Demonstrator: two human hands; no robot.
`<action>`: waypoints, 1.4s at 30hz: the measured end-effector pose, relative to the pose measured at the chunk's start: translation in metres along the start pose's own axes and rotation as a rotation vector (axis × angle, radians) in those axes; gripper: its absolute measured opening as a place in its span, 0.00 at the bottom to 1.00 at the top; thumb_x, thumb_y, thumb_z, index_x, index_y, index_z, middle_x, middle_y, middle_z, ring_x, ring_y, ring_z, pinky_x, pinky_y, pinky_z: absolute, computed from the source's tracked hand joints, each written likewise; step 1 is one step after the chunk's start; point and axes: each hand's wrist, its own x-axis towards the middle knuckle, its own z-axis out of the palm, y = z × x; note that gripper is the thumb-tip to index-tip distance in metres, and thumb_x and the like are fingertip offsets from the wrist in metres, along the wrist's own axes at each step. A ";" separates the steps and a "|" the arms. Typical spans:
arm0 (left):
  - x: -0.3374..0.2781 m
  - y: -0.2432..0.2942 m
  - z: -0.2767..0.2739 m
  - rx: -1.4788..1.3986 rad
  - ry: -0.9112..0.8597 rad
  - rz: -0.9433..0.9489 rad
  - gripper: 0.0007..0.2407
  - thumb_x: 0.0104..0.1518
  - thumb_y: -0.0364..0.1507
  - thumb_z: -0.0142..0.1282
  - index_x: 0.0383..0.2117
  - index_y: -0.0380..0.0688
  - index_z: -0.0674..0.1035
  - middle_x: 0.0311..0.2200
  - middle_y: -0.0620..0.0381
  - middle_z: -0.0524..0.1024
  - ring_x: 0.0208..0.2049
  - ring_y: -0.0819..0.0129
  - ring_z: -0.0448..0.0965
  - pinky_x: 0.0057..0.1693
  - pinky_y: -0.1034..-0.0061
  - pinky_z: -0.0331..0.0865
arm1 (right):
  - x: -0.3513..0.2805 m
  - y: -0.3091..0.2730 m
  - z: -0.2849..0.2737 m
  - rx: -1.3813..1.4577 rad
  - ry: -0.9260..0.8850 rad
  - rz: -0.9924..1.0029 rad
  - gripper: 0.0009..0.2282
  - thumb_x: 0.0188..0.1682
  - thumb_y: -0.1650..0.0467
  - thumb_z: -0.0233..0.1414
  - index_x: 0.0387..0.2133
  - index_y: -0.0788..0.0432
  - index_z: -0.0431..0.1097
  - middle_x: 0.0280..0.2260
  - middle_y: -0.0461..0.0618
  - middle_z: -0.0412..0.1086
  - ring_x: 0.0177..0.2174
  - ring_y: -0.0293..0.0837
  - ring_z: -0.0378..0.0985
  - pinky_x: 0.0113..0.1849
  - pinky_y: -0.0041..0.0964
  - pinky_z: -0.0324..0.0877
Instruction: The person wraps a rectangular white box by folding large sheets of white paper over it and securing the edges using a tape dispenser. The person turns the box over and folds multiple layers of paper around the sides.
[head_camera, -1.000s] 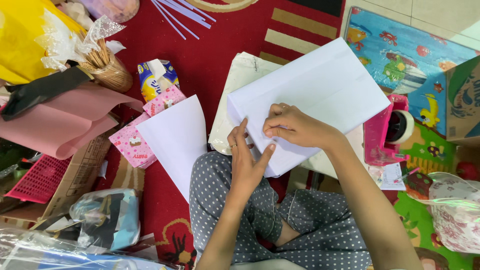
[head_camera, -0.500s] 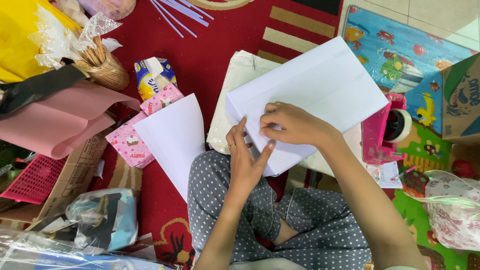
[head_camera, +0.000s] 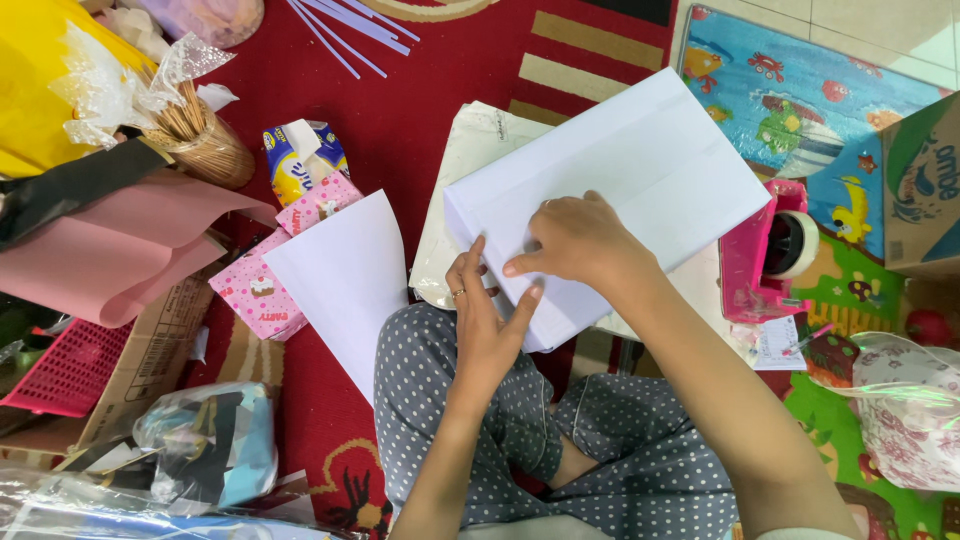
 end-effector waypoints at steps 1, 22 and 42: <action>0.001 0.001 0.000 0.001 0.002 0.001 0.31 0.53 0.32 0.54 0.59 0.40 0.49 0.51 0.40 0.48 0.54 0.47 0.53 0.55 0.61 0.61 | -0.001 0.001 -0.003 0.000 0.001 -0.001 0.22 0.39 0.48 0.49 0.16 0.54 0.71 0.18 0.46 0.65 0.24 0.42 0.68 0.32 0.37 0.57; -0.007 -0.035 -0.042 -0.098 0.048 -0.005 0.18 0.57 0.29 0.50 0.54 0.40 0.66 0.49 0.48 0.62 0.55 0.52 0.60 0.58 0.62 0.59 | -0.044 0.005 0.013 0.240 0.302 0.013 0.09 0.42 0.63 0.54 0.27 0.56 0.69 0.26 0.47 0.68 0.34 0.48 0.72 0.39 0.43 0.62; -0.037 -0.102 -0.148 0.109 0.529 -0.223 0.09 0.53 0.29 0.54 0.35 0.36 0.76 0.28 0.37 0.75 0.32 0.55 0.75 0.40 0.60 0.67 | -0.018 -0.121 0.129 0.937 0.368 -0.417 0.02 0.43 0.76 0.53 0.29 0.60 0.69 0.26 0.49 0.69 0.33 0.46 0.75 0.37 0.37 0.71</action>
